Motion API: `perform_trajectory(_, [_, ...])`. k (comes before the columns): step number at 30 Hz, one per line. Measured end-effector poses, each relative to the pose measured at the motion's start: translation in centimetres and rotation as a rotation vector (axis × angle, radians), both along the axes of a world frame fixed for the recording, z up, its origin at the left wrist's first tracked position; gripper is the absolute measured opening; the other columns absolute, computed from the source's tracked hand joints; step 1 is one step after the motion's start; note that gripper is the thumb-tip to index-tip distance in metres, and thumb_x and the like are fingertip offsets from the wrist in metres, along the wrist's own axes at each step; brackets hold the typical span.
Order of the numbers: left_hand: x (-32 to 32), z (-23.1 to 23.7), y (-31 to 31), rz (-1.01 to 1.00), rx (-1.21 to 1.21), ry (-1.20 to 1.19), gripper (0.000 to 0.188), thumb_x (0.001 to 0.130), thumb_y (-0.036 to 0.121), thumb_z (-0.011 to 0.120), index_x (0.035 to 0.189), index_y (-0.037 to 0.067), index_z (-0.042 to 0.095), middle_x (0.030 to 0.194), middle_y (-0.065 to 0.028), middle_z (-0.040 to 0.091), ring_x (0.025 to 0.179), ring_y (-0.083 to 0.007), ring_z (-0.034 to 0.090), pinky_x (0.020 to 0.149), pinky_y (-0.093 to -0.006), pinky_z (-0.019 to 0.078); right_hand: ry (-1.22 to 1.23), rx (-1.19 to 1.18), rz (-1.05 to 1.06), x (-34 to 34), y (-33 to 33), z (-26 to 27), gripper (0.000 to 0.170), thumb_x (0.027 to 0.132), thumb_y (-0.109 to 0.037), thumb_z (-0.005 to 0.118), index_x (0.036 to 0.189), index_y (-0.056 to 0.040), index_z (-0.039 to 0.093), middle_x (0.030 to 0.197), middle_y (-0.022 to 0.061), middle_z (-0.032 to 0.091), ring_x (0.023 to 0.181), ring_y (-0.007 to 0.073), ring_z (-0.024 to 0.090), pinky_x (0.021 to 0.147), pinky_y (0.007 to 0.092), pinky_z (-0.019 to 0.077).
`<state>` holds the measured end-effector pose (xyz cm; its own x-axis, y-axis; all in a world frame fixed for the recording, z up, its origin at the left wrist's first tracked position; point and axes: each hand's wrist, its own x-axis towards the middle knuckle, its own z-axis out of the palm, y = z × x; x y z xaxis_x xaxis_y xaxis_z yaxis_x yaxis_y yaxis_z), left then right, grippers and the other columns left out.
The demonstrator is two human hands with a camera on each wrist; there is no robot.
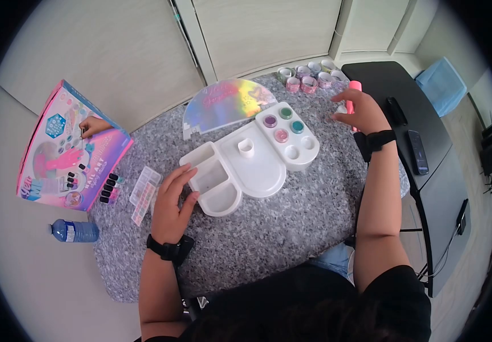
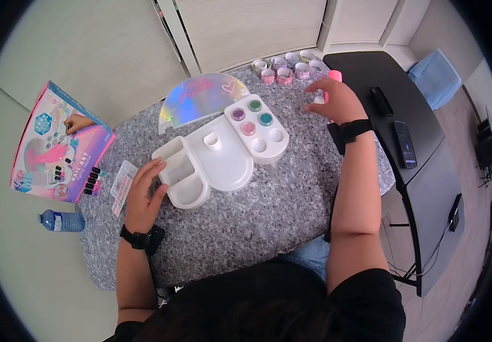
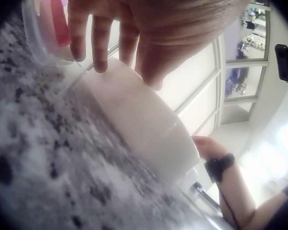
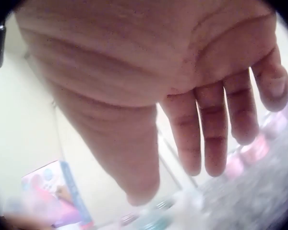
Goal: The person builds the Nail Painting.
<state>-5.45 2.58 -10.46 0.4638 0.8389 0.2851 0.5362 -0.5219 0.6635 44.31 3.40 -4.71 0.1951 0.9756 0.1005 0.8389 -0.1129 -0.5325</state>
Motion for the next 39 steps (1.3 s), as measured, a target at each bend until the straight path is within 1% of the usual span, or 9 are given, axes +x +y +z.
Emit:
perform_trajectory(2, [-0.2, -0.1, 0.0, 0.004, 0.007, 0.005, 0.045, 0.104, 0.014, 0.073, 0.148, 0.006, 0.068, 0.158, -0.0157, 0.061, 0.147, -0.0349, 0.057, 0.124, -0.0458, 0.0435, 0.011, -0.087, -0.084, 1.1, 0.2, -1.1, 0.045, 0.079, -0.017, 0.094, 0.123, -0.0130, 0.083, 0.123, 0.0117, 0.081, 0.118, 0.0310, 0.075, 0.104, 0.0421, 0.0573])
perform_trajectory(6, [0.0, -0.3, 0.2, -0.006, 0.017, 0.003, 0.046, 0.103, 0.013, 0.075, 0.148, 0.007, 0.068, 0.158, -0.0150, 0.061, 0.145, -0.0367, 0.059, 0.122, -0.0458, 0.0462, -0.015, -0.126, -0.020, 2.0, 1.2, -2.7, 0.040, 0.080, -0.014, 0.092, 0.120, -0.0122, 0.084, 0.116, 0.0093, 0.083, 0.117, 0.0300, 0.076, 0.104, 0.0416, 0.0578])
perform_trajectory(12, [-0.1, -0.1, 0.1, -0.005, 0.014, -0.004, 0.046, 0.103, 0.014, 0.075, 0.148, 0.007, 0.067, 0.158, -0.0146, 0.061, 0.145, -0.0360, 0.058, 0.122, -0.0457, 0.0463, -0.005, -0.043, -0.005, -0.2, 0.8, -1.5, 0.029, 0.083, -0.008, 0.086, 0.112, -0.0087, 0.084, 0.107, 0.0028, 0.083, 0.102, 0.0204, 0.075, 0.088, 0.0345, 0.0567])
perform_trajectory(15, [-0.2, -0.1, 0.0, -0.001, 0.016, 0.002, 0.047, 0.103, 0.014, 0.075, 0.149, 0.007, 0.067, 0.158, -0.0143, 0.061, 0.146, -0.0358, 0.058, 0.122, -0.0457, 0.0462, 0.160, 0.080, 0.178, -2.5, 0.1, -0.2, 0.031, 0.082, -0.008, 0.088, 0.113, -0.0090, 0.083, 0.105, 0.0004, 0.083, 0.094, 0.0167, 0.072, 0.078, 0.0301, 0.0518])
perform_trajectory(17, [-0.1, -0.1, 0.0, -0.004, 0.017, 0.006, 0.047, 0.103, 0.014, 0.074, 0.149, 0.007, 0.067, 0.158, -0.0141, 0.061, 0.146, -0.0357, 0.058, 0.122, -0.0457, 0.0462, 0.241, 0.200, 0.523, -4.8, -0.7, 0.7, 0.039, 0.080, -0.007, 0.089, 0.117, -0.0086, 0.077, 0.105, -0.0012, 0.082, 0.093, 0.0155, 0.071, 0.074, 0.0270, 0.0486])
perform_trajectory(21, [-0.1, -0.1, 0.1, 0.002, 0.010, 0.011, 0.048, 0.103, 0.014, 0.075, 0.149, 0.008, 0.067, 0.158, -0.0139, 0.061, 0.146, -0.0360, 0.058, 0.122, -0.0457, 0.0463, 0.283, 0.044, 0.588, -8.5, -1.7, 2.1, 0.046, 0.078, -0.005, 0.089, 0.119, -0.0097, 0.070, 0.103, 0.0008, 0.082, 0.093, 0.0189, 0.073, 0.076, 0.0303, 0.0515])
perform_trajectory(23, [-0.1, -0.1, -0.1, 0.006, 0.009, 0.019, 0.048, 0.102, 0.013, 0.075, 0.149, 0.008, 0.066, 0.158, -0.0138, 0.061, 0.146, -0.0361, 0.058, 0.122, -0.0457, 0.0463, 0.217, 0.023, 0.632, -9.1, -1.7, 1.1, 0.050, 0.079, -0.002, 0.088, 0.122, -0.0110, 0.066, 0.103, -0.0027, 0.081, 0.086, 0.0140, 0.065, 0.074, 0.0313, 0.0491])
perform_trajectory(31, [0.0, 0.0, 0.0, 0.003, 0.030, 0.016, 0.047, 0.102, 0.012, 0.075, 0.148, 0.007, 0.067, 0.157, -0.0138, 0.062, 0.145, -0.0365, 0.058, 0.122, -0.0458, 0.0465, 0.153, 0.035, 0.626, -10.3, -1.6, 0.5, 0.041, 0.080, -0.002, 0.087, 0.116, -0.0097, 0.070, 0.104, -0.0006, 0.080, 0.090, 0.0178, 0.071, 0.078, 0.0322, 0.0524])
perform_trajectory(39, [0.1, 0.1, -0.1, 0.001, 0.040, 0.023, 0.047, 0.102, 0.013, 0.075, 0.147, 0.007, 0.067, 0.157, -0.0140, 0.062, 0.144, -0.0365, 0.059, 0.121, -0.0455, 0.0470, 0.368, -0.028, 0.637, -9.0, -0.9, 0.0, 0.037, 0.083, 0.000, 0.086, 0.117, -0.0102, 0.073, 0.105, -0.0022, 0.080, 0.097, 0.0159, 0.074, 0.080, 0.0342, 0.0561])
